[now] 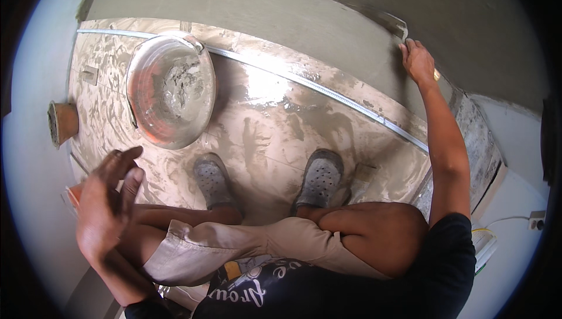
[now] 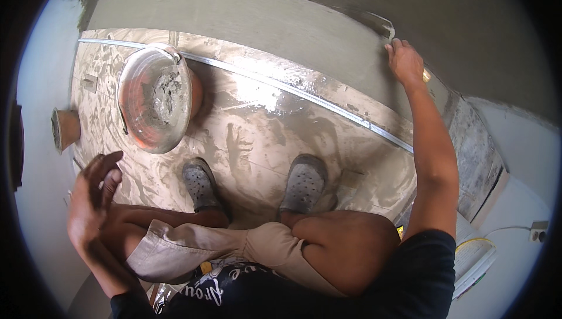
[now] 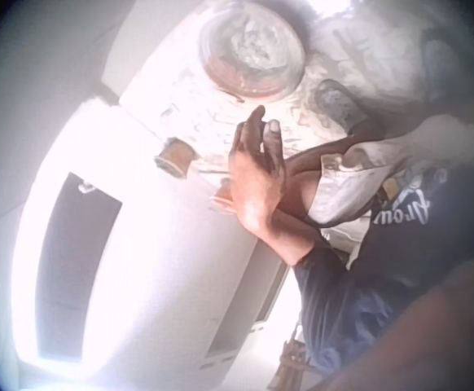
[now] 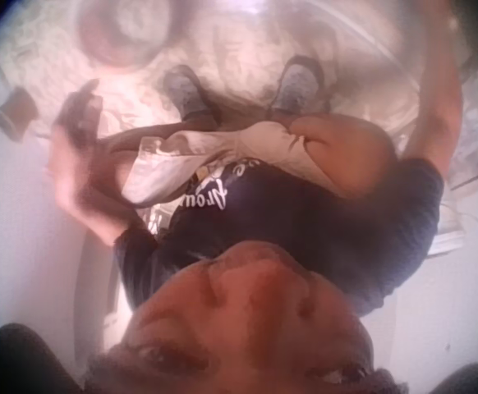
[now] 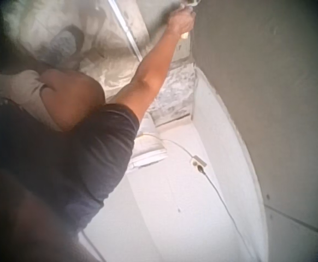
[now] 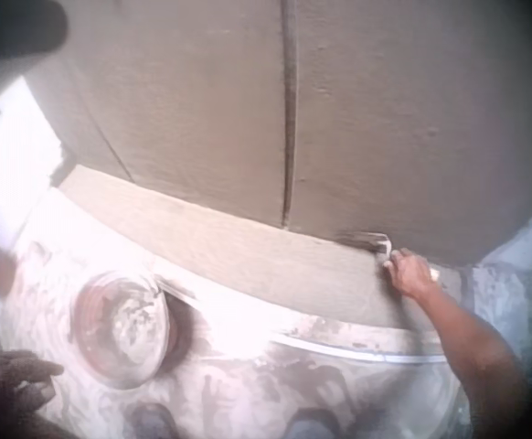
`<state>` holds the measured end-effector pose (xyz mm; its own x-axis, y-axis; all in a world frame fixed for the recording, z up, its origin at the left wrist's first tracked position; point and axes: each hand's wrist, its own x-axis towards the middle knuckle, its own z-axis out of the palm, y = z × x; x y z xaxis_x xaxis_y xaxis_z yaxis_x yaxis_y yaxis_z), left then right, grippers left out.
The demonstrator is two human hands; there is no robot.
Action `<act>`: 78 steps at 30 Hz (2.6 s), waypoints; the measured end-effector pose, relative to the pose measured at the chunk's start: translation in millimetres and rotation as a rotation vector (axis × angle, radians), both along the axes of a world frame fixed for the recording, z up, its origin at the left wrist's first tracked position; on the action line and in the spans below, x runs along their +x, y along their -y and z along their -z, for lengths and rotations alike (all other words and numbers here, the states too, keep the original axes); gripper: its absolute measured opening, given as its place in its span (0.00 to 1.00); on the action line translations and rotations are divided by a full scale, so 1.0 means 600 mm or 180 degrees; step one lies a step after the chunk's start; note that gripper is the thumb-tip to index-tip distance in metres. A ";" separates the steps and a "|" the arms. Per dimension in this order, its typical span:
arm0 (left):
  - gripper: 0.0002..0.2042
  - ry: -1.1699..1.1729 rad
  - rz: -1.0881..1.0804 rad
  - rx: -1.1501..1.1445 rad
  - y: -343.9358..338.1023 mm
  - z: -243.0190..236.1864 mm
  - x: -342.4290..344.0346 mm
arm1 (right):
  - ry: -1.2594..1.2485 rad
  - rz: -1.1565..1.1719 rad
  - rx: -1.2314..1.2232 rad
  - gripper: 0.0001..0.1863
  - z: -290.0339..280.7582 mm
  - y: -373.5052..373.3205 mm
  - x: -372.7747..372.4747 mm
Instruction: The person scoops plaster from a bucket and applies it to a wall using a trowel. They repeatedly smooth the surface and work along a metal trim line.
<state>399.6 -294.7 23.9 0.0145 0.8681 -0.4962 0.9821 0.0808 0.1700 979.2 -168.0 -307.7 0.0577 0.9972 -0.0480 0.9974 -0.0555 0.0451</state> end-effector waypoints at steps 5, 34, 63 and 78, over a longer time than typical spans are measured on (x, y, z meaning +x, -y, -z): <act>0.27 0.0405 -0.0373 -0.0135 -0.084 0.016 -0.122 | -0.0257 -0.0189 0.0334 0.18 -0.005 0.004 -0.014; 0.28 0.1465 -0.1062 -0.0733 -0.200 0.207 -0.200 | -0.3327 -0.0861 -0.1855 0.20 -0.299 0.072 -0.373; 0.32 0.1296 -0.0589 -0.0868 -0.211 0.172 -0.104 | -0.2210 -0.2239 -0.1290 0.17 -0.207 0.072 -0.575; 0.21 0.0899 -0.0328 -0.0631 -0.209 0.172 -0.100 | -0.1331 -0.1845 0.0088 0.16 -0.192 0.074 -0.382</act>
<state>339.9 -169.3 -79.1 0.0925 0.7593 -0.6441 0.8836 0.2356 0.4046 750.3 -212.6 -192.3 -0.4997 0.8629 0.0755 0.8001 0.4932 -0.3414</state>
